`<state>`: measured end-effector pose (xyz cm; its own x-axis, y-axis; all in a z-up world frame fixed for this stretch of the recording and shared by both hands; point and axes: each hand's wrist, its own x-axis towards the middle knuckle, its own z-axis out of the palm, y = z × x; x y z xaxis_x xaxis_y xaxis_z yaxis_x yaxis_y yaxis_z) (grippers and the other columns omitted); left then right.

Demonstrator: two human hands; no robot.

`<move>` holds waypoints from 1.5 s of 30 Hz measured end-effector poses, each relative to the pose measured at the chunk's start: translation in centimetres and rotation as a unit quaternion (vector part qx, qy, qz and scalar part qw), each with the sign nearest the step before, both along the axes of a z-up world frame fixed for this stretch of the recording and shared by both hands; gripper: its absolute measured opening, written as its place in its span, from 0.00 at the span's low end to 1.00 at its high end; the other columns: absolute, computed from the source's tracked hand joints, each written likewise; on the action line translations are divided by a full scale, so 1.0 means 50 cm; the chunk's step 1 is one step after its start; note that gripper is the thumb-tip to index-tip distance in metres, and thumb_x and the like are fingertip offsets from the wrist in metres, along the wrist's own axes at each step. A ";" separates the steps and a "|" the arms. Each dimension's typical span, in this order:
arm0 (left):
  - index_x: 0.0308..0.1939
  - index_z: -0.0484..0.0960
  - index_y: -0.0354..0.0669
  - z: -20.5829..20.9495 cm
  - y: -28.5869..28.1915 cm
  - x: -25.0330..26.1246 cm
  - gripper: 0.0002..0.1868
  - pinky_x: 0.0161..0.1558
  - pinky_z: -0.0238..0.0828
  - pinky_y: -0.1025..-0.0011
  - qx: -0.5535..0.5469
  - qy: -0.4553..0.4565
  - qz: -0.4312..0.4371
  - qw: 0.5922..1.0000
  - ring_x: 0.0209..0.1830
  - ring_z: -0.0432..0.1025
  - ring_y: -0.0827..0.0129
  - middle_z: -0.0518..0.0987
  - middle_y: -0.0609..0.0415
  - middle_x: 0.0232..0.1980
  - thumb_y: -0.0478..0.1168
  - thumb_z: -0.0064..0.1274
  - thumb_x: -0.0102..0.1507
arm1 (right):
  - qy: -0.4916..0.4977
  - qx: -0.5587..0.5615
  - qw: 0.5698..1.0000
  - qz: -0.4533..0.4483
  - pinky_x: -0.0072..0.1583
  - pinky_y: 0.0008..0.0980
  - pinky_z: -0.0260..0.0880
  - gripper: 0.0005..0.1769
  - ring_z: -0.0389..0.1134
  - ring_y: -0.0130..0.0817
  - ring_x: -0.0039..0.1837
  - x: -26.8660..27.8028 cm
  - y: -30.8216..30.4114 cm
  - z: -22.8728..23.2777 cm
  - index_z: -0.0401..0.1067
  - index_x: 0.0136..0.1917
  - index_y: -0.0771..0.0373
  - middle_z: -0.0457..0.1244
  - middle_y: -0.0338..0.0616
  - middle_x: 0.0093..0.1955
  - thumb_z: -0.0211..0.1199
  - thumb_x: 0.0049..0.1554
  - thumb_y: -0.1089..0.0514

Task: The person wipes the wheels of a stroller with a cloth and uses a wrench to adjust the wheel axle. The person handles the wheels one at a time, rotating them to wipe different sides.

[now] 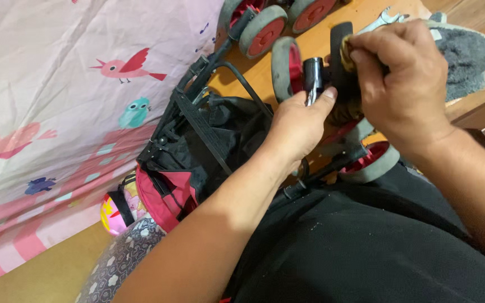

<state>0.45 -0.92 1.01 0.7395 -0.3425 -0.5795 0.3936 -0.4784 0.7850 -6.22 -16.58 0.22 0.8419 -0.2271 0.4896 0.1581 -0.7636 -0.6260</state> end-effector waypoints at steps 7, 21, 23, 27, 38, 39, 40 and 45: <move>0.38 0.82 0.48 0.043 0.018 0.032 0.20 0.44 0.71 0.53 0.257 -0.134 -0.183 0.939 0.42 0.77 0.50 0.83 0.48 0.37 0.60 0.52 0.63 | 0.096 0.093 0.990 -0.043 0.57 0.35 0.70 0.07 0.70 0.37 0.54 0.015 -0.036 0.037 0.76 0.58 0.66 0.68 0.49 0.53 0.60 0.69 0.64; 0.36 0.82 0.48 0.088 0.018 0.054 0.29 0.47 0.72 0.54 0.270 -0.158 -0.287 0.905 0.42 0.80 0.55 0.85 0.50 0.36 0.69 0.54 0.57 | 0.223 0.448 0.865 -0.045 0.54 0.35 0.77 0.23 0.74 0.35 0.57 0.051 -0.059 -0.001 0.65 0.68 0.60 0.69 0.43 0.54 0.63 0.61 0.55; 0.34 0.83 0.46 0.088 0.020 0.057 0.29 0.46 0.73 0.55 0.251 -0.168 -0.277 0.912 0.42 0.80 0.54 0.85 0.50 0.35 0.70 0.54 0.57 | 0.158 0.644 0.728 -0.178 0.54 0.40 0.80 0.13 0.77 0.37 0.54 0.060 -0.065 0.000 0.71 0.53 0.69 0.71 0.45 0.49 0.66 0.62 0.58; 0.34 0.83 0.48 0.089 0.013 0.065 0.28 0.44 0.73 0.56 0.224 -0.156 -0.258 0.927 0.39 0.80 0.56 0.85 0.52 0.33 0.69 0.54 0.57 | 0.277 0.510 0.808 -0.100 0.55 0.32 0.77 0.09 0.72 0.34 0.52 0.061 -0.066 0.036 0.73 0.56 0.66 0.69 0.46 0.49 0.62 0.62 0.62; 0.43 0.87 0.50 0.073 -0.009 0.091 0.29 0.40 0.77 0.61 0.178 -0.138 -0.220 0.949 0.34 0.82 0.62 0.86 0.52 0.32 0.68 0.50 0.58 | 0.290 0.141 0.945 -0.051 0.55 0.39 0.72 0.17 0.71 0.38 0.54 0.040 -0.014 0.015 0.73 0.66 0.58 0.69 0.49 0.56 0.66 0.64 0.60; 0.45 0.87 0.51 0.072 -0.015 0.091 0.29 0.39 0.77 0.61 0.151 -0.155 -0.201 0.955 0.33 0.82 0.62 0.86 0.53 0.32 0.68 0.50 0.58 | 0.301 0.147 0.941 -0.041 0.56 0.39 0.72 0.17 0.72 0.39 0.54 0.041 -0.015 0.006 0.74 0.66 0.58 0.70 0.50 0.56 0.63 0.64 0.62; 0.45 0.88 0.53 0.068 -0.027 0.086 0.28 0.40 0.77 0.60 0.142 -0.184 -0.212 0.949 0.36 0.82 0.59 0.86 0.53 0.35 0.68 0.50 0.59 | 0.314 0.157 0.936 -0.031 0.57 0.38 0.72 0.17 0.72 0.39 0.55 0.038 -0.011 -0.004 0.74 0.66 0.58 0.70 0.51 0.55 0.60 0.64 0.63; 0.40 0.88 0.46 0.028 -0.062 0.112 0.27 0.45 0.77 0.60 0.135 -0.161 -0.231 0.950 0.40 0.82 0.53 0.87 0.45 0.38 0.65 0.52 0.59 | 0.362 0.277 0.890 -0.021 0.57 0.35 0.70 0.13 0.71 0.35 0.55 0.052 0.019 -0.045 0.73 0.62 0.62 0.71 0.47 0.55 0.58 0.66 0.58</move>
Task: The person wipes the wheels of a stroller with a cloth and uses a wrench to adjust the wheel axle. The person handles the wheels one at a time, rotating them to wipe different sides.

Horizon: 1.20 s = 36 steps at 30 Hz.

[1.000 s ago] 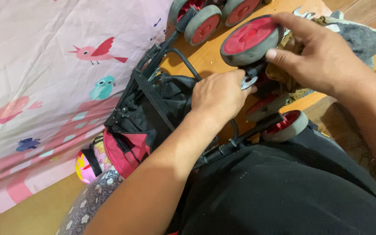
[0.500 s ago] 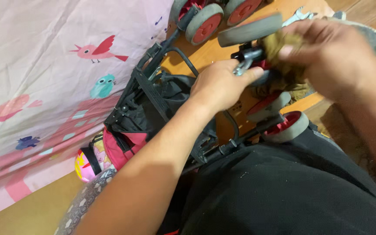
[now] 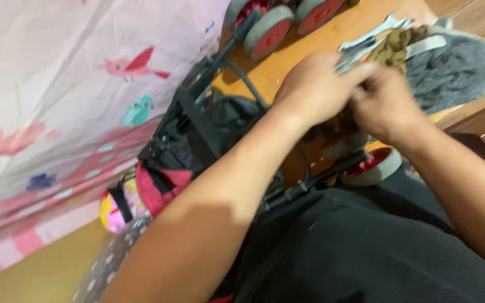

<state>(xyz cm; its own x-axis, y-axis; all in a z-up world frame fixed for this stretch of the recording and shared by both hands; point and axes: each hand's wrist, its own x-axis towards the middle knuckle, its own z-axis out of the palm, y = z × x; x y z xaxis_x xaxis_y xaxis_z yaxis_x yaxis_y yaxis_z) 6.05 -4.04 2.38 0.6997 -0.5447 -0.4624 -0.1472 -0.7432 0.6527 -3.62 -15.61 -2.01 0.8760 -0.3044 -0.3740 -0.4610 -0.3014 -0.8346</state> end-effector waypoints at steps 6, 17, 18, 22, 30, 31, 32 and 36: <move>0.44 0.85 0.38 -0.108 0.049 0.001 0.23 0.50 0.74 0.57 0.007 0.042 0.040 0.998 0.47 0.79 0.48 0.86 0.41 0.45 0.56 0.52 0.63 | 0.047 0.028 0.999 0.000 0.55 0.34 0.70 0.15 0.70 0.31 0.51 -0.006 -0.014 -0.024 0.74 0.61 0.64 0.71 0.46 0.51 0.59 0.65 0.54; 0.46 0.78 0.38 -0.185 0.044 -0.025 0.09 0.42 0.77 0.54 -0.144 0.429 0.324 0.831 0.36 0.75 0.61 0.79 0.50 0.39 0.35 0.43 0.67 | 0.057 -0.135 0.974 0.174 0.61 0.45 0.69 0.34 0.69 0.48 0.60 0.011 -0.010 0.004 0.68 0.77 0.50 0.66 0.59 0.60 0.65 0.61 0.39; 0.45 0.78 0.40 -0.187 0.048 -0.024 0.09 0.41 0.76 0.56 -0.135 0.446 0.338 0.818 0.35 0.75 0.64 0.79 0.53 0.38 0.35 0.42 0.67 | 0.050 -0.110 0.973 0.196 0.62 0.46 0.68 0.37 0.69 0.49 0.61 0.011 -0.013 0.007 0.67 0.77 0.51 0.65 0.59 0.62 0.66 0.59 0.37; 0.48 0.78 0.34 -0.185 0.076 -0.032 0.12 0.43 0.76 0.54 -0.185 0.502 0.341 0.773 0.36 0.74 0.61 0.78 0.50 0.40 0.41 0.46 0.71 | 0.100 -0.085 0.966 0.221 0.66 0.44 0.67 0.45 0.68 0.50 0.66 0.006 -0.011 0.012 0.62 0.77 0.50 0.66 0.55 0.66 0.70 0.52 0.34; 0.49 0.84 0.45 -0.167 0.055 -0.018 0.14 0.53 0.75 0.63 -0.015 -0.021 0.247 0.969 0.50 0.80 0.58 0.85 0.49 0.47 0.42 0.54 0.62 | 0.088 0.004 0.995 0.053 0.53 0.45 0.72 0.33 0.72 0.44 0.51 0.007 -0.022 -0.004 0.64 0.73 0.61 0.69 0.56 0.54 0.64 0.56 0.55; 0.50 0.83 0.43 -0.172 0.047 -0.011 0.15 0.53 0.74 0.62 -0.005 -0.032 0.262 0.964 0.50 0.79 0.56 0.85 0.47 0.47 0.43 0.55 0.61 | 0.112 0.053 0.992 0.015 0.50 0.47 0.72 0.31 0.72 0.44 0.48 0.008 -0.029 -0.011 0.64 0.73 0.63 0.69 0.59 0.52 0.64 0.58 0.57; 0.51 0.81 0.42 -0.180 0.038 -0.003 0.17 0.53 0.73 0.62 0.004 -0.042 0.278 0.960 0.50 0.78 0.55 0.84 0.46 0.48 0.43 0.57 0.60 | 0.135 0.102 0.985 -0.023 0.46 0.50 0.72 0.29 0.71 0.44 0.44 0.008 -0.037 -0.019 0.63 0.72 0.65 0.69 0.61 0.50 0.65 0.60 0.58; 0.53 0.80 0.40 -0.227 0.000 0.014 0.18 0.56 0.71 0.60 0.030 -0.090 0.403 0.910 0.55 0.75 0.52 0.82 0.40 0.54 0.41 0.57 0.61 | 0.106 0.250 0.950 -0.154 0.49 0.32 0.77 0.17 0.74 0.33 0.46 0.026 -0.061 -0.057 0.65 0.61 0.70 0.71 0.49 0.49 0.56 0.60 0.61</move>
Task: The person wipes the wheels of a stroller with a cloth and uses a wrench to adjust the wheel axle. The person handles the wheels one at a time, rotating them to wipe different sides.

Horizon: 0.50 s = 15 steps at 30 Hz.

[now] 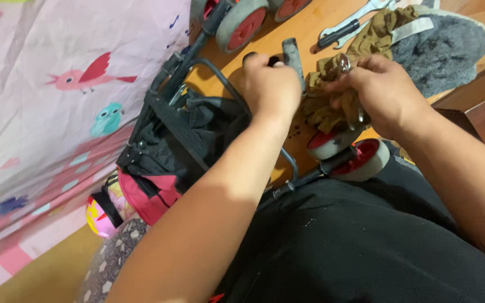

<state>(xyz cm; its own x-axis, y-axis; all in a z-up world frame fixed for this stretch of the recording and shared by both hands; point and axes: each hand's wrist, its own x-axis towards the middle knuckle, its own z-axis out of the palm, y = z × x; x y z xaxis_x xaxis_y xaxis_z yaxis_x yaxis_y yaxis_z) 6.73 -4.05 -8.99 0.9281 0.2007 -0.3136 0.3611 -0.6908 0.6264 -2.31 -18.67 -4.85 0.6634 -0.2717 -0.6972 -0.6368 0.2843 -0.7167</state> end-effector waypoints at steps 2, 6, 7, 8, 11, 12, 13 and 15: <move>0.54 0.81 0.36 -0.039 -0.013 0.009 0.18 0.53 0.74 0.58 -0.151 0.157 0.219 0.951 0.54 0.78 0.54 0.84 0.40 0.56 0.40 0.51 0.62 | 0.040 0.044 0.996 -0.064 0.48 0.33 0.76 0.16 0.73 0.36 0.44 -0.004 -0.009 -0.016 0.66 0.60 0.71 0.71 0.48 0.48 0.54 0.62 0.59; 0.59 0.80 0.42 -0.124 -0.010 0.013 0.29 0.65 0.66 0.56 -0.375 0.228 0.340 0.832 0.61 0.74 0.58 0.82 0.48 0.62 0.57 0.56 0.61 | 0.084 -0.144 0.986 0.027 0.48 0.33 0.71 0.19 0.72 0.34 0.48 -0.011 -0.015 -0.027 0.71 0.63 0.68 0.71 0.51 0.51 0.57 0.66 0.53; 0.61 0.78 0.45 -0.145 -0.006 0.011 0.32 0.68 0.56 0.50 -0.376 0.311 0.322 0.811 0.64 0.68 0.53 0.79 0.47 0.64 0.62 0.53 0.62 | 0.102 -0.195 0.974 0.062 0.48 0.35 0.70 0.19 0.71 0.37 0.48 -0.016 -0.016 -0.029 0.71 0.64 0.68 0.71 0.54 0.51 0.58 0.66 0.52; 0.63 0.77 0.47 -0.164 0.001 0.013 0.34 0.72 0.45 0.44 -0.375 0.391 0.300 0.785 0.67 0.63 0.49 0.75 0.45 0.67 0.67 0.50 0.64 | 0.120 -0.244 0.957 0.096 0.48 0.38 0.68 0.20 0.69 0.40 0.48 -0.020 -0.016 -0.030 0.72 0.64 0.68 0.70 0.57 0.51 0.60 0.67 0.52; 0.63 0.77 0.62 -0.204 0.013 0.017 0.31 0.75 0.33 0.35 -0.385 0.456 0.271 0.755 0.72 0.56 0.45 0.69 0.52 0.72 0.69 0.46 0.63 | 0.099 -0.255 0.956 0.109 0.49 0.33 0.72 0.20 0.71 0.35 0.48 -0.023 -0.022 -0.036 0.70 0.65 0.66 0.70 0.52 0.52 0.62 0.65 0.52; 0.62 0.79 0.68 -0.214 0.015 0.015 0.28 0.76 0.32 0.33 -0.391 0.451 0.269 0.756 0.72 0.56 0.46 0.69 0.56 0.73 0.68 0.46 0.62 | 0.090 -0.234 0.963 0.099 0.48 0.33 0.73 0.21 0.72 0.35 0.49 -0.028 -0.024 -0.039 0.69 0.66 0.66 0.70 0.51 0.51 0.62 0.64 0.52; 0.59 0.80 0.68 -0.219 0.018 0.016 0.26 0.74 0.32 0.33 -0.408 0.452 0.265 0.748 0.71 0.59 0.47 0.71 0.55 0.71 0.66 0.48 0.61 | 0.079 -0.212 0.970 0.090 0.48 0.33 0.73 0.22 0.72 0.34 0.49 -0.031 -0.026 -0.045 0.68 0.66 0.66 0.70 0.50 0.51 0.62 0.64 0.52; 0.53 0.82 0.68 -0.220 0.029 0.018 0.22 0.72 0.31 0.34 -0.442 0.451 0.258 0.731 0.69 0.65 0.50 0.76 0.53 0.68 0.63 0.53 0.58 | 0.085 -0.177 0.978 0.070 0.48 0.34 0.73 0.22 0.73 0.34 0.48 -0.038 -0.029 -0.057 0.67 0.66 0.66 0.70 0.49 0.50 0.62 0.63 0.53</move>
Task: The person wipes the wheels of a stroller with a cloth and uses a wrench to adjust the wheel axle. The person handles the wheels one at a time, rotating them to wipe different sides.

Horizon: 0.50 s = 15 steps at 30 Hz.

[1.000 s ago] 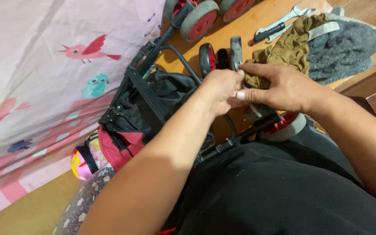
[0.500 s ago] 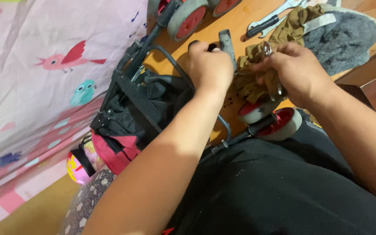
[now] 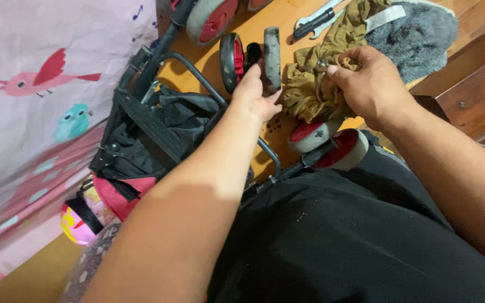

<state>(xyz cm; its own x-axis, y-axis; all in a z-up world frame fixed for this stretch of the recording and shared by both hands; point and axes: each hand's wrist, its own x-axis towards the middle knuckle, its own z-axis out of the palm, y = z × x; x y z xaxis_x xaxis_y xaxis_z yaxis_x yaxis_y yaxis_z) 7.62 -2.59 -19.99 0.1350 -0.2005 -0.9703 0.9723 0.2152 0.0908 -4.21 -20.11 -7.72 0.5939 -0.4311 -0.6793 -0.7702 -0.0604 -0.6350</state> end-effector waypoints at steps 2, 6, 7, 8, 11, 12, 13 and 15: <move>0.51 0.83 0.64 0.010 0.011 -0.003 0.21 0.73 0.44 0.39 0.040 0.024 0.009 0.999 0.65 0.66 0.53 0.76 0.54 0.63 0.61 0.57 0.57 | 0.030 0.022 0.999 -0.030 0.47 0.36 0.72 0.22 0.72 0.36 0.47 -0.006 -0.001 -0.012 0.67 0.66 0.65 0.70 0.48 0.48 0.63 0.62 0.53; 0.45 0.80 0.55 0.045 0.021 -0.015 0.23 0.58 0.63 0.57 0.096 0.036 -0.019 0.995 0.48 0.64 0.60 0.75 0.52 0.48 0.63 0.61 0.57 | -0.022 0.105 0.986 -0.129 0.53 0.30 0.76 0.24 0.73 0.34 0.51 -0.009 -0.011 -0.017 0.69 0.66 0.66 0.70 0.47 0.53 0.62 0.57 0.64; 0.42 0.80 0.56 0.054 0.022 -0.017 0.20 0.52 0.61 0.59 0.071 0.000 -0.032 0.997 0.44 0.64 0.63 0.75 0.55 0.44 0.61 0.62 0.55 | -0.011 0.107 0.984 -0.140 0.53 0.31 0.76 0.24 0.73 0.35 0.52 -0.006 -0.013 -0.012 0.71 0.66 0.65 0.70 0.48 0.54 0.61 0.55 0.65; 0.38 0.80 0.57 0.063 0.024 -0.020 0.17 0.46 0.59 0.62 0.047 -0.036 -0.044 0.997 0.40 0.64 0.67 0.74 0.59 0.39 0.58 0.62 0.54 | -0.001 0.110 0.983 -0.150 0.53 0.32 0.76 0.25 0.73 0.35 0.52 -0.002 -0.012 -0.006 0.73 0.66 0.64 0.70 0.50 0.55 0.59 0.54 0.66; 0.32 0.80 0.59 0.085 0.029 -0.022 0.12 0.35 0.54 0.67 0.031 -0.119 -0.105 0.987 0.33 0.63 0.73 0.75 0.64 0.32 0.55 0.61 0.51 | 0.110 0.013 0.994 0.007 0.55 0.39 0.72 0.26 0.73 0.42 0.57 0.001 -0.014 0.023 0.70 0.71 0.57 0.70 0.55 0.60 0.59 0.59 0.55; 0.31 0.81 0.60 0.092 0.030 -0.025 0.10 0.33 0.53 0.68 0.034 -0.140 -0.131 0.981 0.31 0.63 0.75 0.76 0.66 0.30 0.54 0.60 0.51 | 0.109 -0.064 0.988 0.084 0.57 0.42 0.70 0.27 0.72 0.46 0.59 -0.001 -0.009 0.028 0.70 0.71 0.56 0.69 0.56 0.61 0.61 0.61 0.48; 0.31 0.81 0.59 0.100 0.033 -0.028 0.11 0.33 0.54 0.68 0.014 -0.137 -0.127 0.982 0.31 0.64 0.74 0.76 0.65 0.31 0.54 0.61 0.52 | 0.106 -0.140 0.971 0.161 0.59 0.44 0.68 0.30 0.70 0.49 0.61 -0.001 -0.003 0.032 0.70 0.72 0.55 0.68 0.57 0.62 0.63 0.62 0.41; 0.31 0.81 0.56 0.119 0.034 -0.028 0.11 0.34 0.57 0.70 -0.027 -0.135 -0.120 0.983 0.32 0.66 0.73 0.76 0.63 0.31 0.53 0.61 0.53 | 0.122 -0.237 0.926 0.267 0.60 0.48 0.67 0.34 0.68 0.54 0.62 0.008 0.010 0.032 0.71 0.72 0.52 0.67 0.57 0.61 0.65 0.61 0.32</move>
